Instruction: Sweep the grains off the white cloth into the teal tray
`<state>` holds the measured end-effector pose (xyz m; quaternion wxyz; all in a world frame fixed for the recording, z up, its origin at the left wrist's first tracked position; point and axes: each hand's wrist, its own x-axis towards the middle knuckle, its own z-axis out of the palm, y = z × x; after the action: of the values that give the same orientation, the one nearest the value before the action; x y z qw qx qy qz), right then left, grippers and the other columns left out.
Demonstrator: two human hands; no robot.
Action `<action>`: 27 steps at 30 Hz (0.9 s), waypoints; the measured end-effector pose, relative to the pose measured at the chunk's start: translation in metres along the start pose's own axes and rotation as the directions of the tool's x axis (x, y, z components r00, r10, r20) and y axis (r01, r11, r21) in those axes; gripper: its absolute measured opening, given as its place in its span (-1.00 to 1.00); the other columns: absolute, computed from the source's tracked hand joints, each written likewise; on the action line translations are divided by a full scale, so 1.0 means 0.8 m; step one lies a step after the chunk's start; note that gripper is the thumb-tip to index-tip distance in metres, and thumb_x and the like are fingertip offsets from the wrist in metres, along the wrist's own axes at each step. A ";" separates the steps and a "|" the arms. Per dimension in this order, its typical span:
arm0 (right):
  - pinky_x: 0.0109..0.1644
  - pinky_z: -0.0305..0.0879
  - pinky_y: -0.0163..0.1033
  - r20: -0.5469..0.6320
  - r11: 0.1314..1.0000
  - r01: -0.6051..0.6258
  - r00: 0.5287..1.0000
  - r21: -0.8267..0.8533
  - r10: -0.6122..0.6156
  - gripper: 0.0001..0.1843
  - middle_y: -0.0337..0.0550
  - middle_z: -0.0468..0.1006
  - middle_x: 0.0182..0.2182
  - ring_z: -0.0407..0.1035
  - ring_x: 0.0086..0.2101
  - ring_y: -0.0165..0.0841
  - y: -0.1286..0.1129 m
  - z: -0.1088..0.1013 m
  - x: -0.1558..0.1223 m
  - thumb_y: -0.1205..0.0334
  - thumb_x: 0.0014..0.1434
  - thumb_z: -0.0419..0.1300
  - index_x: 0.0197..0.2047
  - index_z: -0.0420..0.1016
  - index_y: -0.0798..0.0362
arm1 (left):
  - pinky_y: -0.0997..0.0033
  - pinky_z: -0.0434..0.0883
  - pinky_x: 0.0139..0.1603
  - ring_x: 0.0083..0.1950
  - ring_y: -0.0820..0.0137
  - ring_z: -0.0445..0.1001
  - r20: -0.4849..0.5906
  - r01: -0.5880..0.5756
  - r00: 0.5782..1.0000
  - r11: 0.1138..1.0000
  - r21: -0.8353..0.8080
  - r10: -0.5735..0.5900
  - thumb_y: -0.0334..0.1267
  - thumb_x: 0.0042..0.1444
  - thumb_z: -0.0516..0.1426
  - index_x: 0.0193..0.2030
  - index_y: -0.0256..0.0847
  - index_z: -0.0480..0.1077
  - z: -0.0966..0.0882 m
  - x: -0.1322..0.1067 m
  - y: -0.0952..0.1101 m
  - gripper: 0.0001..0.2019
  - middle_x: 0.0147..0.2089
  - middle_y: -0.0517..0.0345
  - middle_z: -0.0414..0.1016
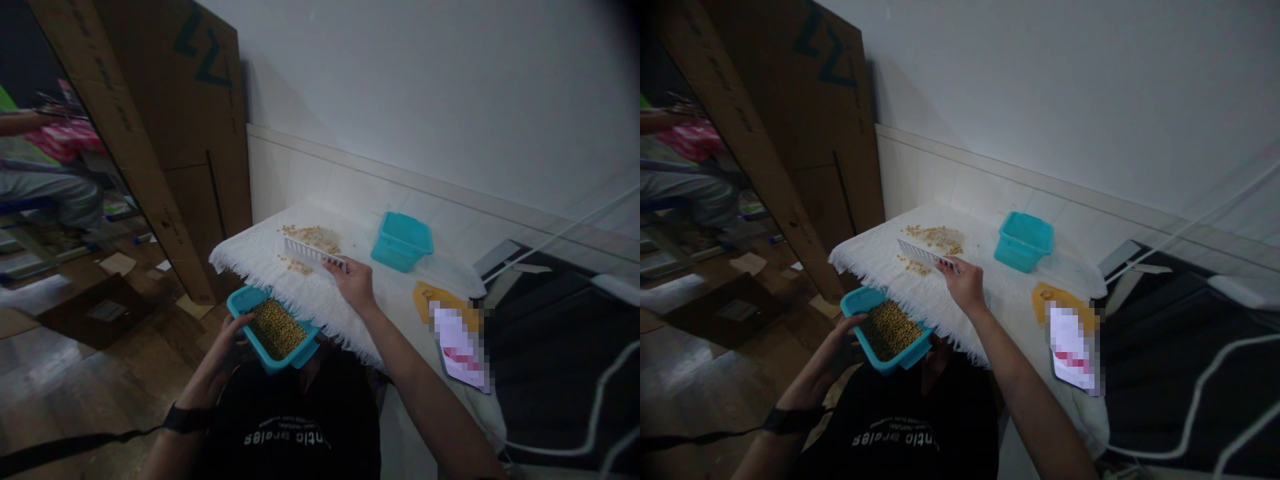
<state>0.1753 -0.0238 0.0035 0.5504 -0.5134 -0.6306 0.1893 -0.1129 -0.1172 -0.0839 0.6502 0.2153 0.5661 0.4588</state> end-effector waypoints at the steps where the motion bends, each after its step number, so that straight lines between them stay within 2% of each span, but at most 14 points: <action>1: -0.13 0.55 -0.16 -0.009 1.000 0.002 1.000 0.010 -0.002 -0.73 -0.17 0.82 -0.31 0.67 -0.29 -0.16 0.000 -0.001 0.000 -0.05 0.19 0.47 -0.22 0.85 -0.04 | 0.11 0.66 -0.21 -0.25 0.10 0.70 -0.010 0.000 1.000 1.000 0.008 0.000 0.11 0.01 0.51 0.41 0.02 0.31 0.002 -0.002 0.001 -0.12 -0.13 0.05 0.60; 4: -0.14 0.54 -0.15 -0.014 0.999 0.009 1.000 0.044 -0.009 -0.69 -0.14 0.82 -0.31 0.66 -0.30 -0.16 -0.001 -0.004 0.000 -0.08 0.16 0.47 -0.22 0.85 -0.02 | 0.14 0.65 -0.23 -0.27 0.15 0.68 -0.019 -0.019 1.000 0.999 0.037 0.020 0.09 0.06 0.47 0.37 0.01 0.33 0.007 -0.008 0.003 -0.22 -0.14 0.06 0.59; 8: -0.24 0.47 -0.19 0.003 0.998 -0.011 1.000 0.056 0.011 -0.62 -0.17 0.75 -0.42 0.57 -0.39 -0.22 -0.001 -0.012 0.005 -0.15 0.11 0.48 -0.27 0.84 0.01 | 0.15 0.65 -0.22 -0.20 0.11 0.71 -0.024 -0.031 0.999 0.999 0.030 0.032 0.06 0.04 0.48 0.33 0.04 0.36 0.012 -0.015 0.004 -0.25 -0.07 0.03 0.61; 14: -0.36 0.31 -0.24 0.040 0.992 -0.086 0.996 0.094 0.083 -0.52 -0.20 0.66 -0.48 0.43 -0.45 -0.31 0.013 -0.041 0.027 -0.24 -0.06 0.56 -0.38 0.77 0.04 | 0.14 0.66 -0.20 -0.19 0.12 0.71 0.012 -0.048 0.999 0.998 0.045 0.048 0.07 0.09 0.44 0.30 0.05 0.38 0.012 -0.019 0.005 -0.32 -0.04 0.04 0.63; 17: -0.35 0.31 -0.23 0.022 0.985 -0.124 0.992 0.123 0.122 -0.49 -0.19 0.66 -0.47 0.42 -0.44 -0.30 0.024 -0.052 0.037 -0.26 -0.14 0.60 -0.40 0.77 0.03 | 0.17 0.66 -0.23 -0.21 0.14 0.70 0.010 -0.049 0.999 0.997 0.060 0.049 0.05 0.13 0.41 0.28 0.03 0.36 0.011 -0.016 0.002 -0.37 -0.04 0.06 0.61; 20: -0.34 0.33 -0.22 0.005 0.979 -0.148 0.989 0.142 0.149 -0.47 -0.19 0.66 -0.47 0.42 -0.44 -0.30 0.031 -0.053 0.040 -0.27 -0.18 0.61 -0.41 0.77 0.03 | 0.16 0.67 -0.24 -0.21 0.15 0.70 -0.004 -0.054 0.999 0.996 0.074 0.054 0.02 0.19 0.39 0.32 0.03 0.34 0.012 -0.013 -0.001 -0.39 -0.02 0.05 0.60; 27: -0.36 0.27 -0.23 0.069 0.982 -0.156 0.986 0.105 0.149 -0.47 -0.20 0.65 -0.50 0.38 -0.46 -0.33 0.029 -0.050 0.037 -0.27 -0.18 0.61 -0.41 0.78 0.05 | 0.15 0.67 -0.28 -0.24 0.16 0.70 0.022 -0.074 0.997 0.997 0.038 0.073 0.01 0.17 0.40 0.28 0.01 0.37 0.017 -0.019 -0.004 -0.41 -0.03 0.05 0.62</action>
<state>0.2250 -0.0021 0.0129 0.5422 -0.5233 -0.5945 0.2808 -0.0980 -0.1282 -0.0744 0.6344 0.2531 0.5599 0.4692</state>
